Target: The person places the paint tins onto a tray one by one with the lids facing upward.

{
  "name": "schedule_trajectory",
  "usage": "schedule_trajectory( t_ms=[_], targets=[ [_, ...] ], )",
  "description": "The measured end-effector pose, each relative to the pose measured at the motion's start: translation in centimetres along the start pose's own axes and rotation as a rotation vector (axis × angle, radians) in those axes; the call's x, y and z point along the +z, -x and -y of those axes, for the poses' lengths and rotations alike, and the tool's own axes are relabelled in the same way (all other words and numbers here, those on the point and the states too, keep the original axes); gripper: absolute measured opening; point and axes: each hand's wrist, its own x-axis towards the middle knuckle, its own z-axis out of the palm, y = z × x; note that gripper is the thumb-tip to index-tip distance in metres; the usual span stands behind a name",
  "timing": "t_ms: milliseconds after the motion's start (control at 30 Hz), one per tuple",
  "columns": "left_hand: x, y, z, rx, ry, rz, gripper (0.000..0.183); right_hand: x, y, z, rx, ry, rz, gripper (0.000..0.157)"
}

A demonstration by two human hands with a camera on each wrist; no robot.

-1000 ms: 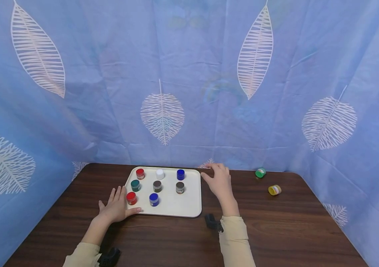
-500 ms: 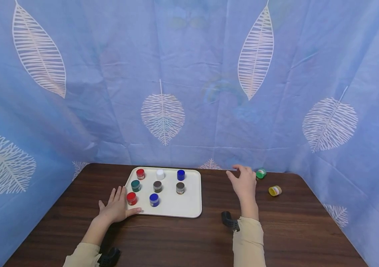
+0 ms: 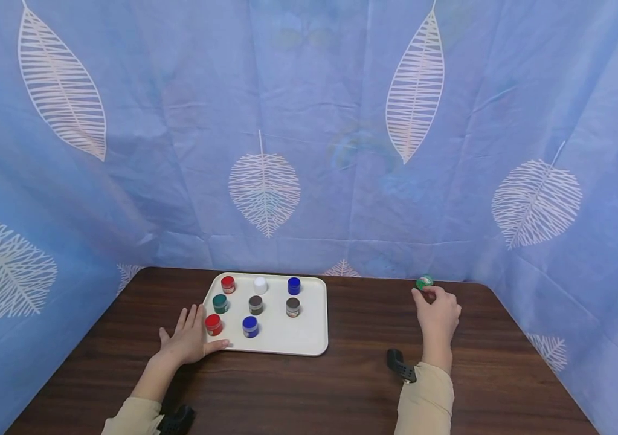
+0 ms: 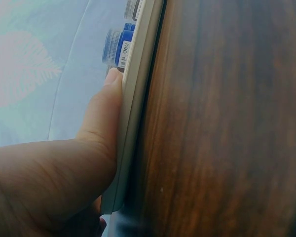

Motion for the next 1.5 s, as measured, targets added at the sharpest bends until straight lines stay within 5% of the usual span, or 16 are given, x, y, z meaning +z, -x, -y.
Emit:
schedule_trajectory(
  t_ms=[200,500,967,1500],
  targets=[
    [-0.1,0.0,0.1,0.002,-0.004,-0.002,0.129,-0.4,-0.2,-2.3,0.111,-0.059,-0.125,0.051],
    [-0.1,0.0,0.0,-0.006,0.009,0.01,0.127,0.0,-0.5,-5.2,0.317,-0.077,-0.206,0.064],
    [0.2,-0.2,0.1,-0.008,-0.004,-0.009,0.127,0.2,-1.9,-7.4,0.336,-0.015,-0.162,0.065],
    [-0.1,0.1,0.0,-0.003,-0.016,-0.008,0.126,-1.4,-4.9,-7.5,0.376,0.191,0.206,0.109]
  ],
)
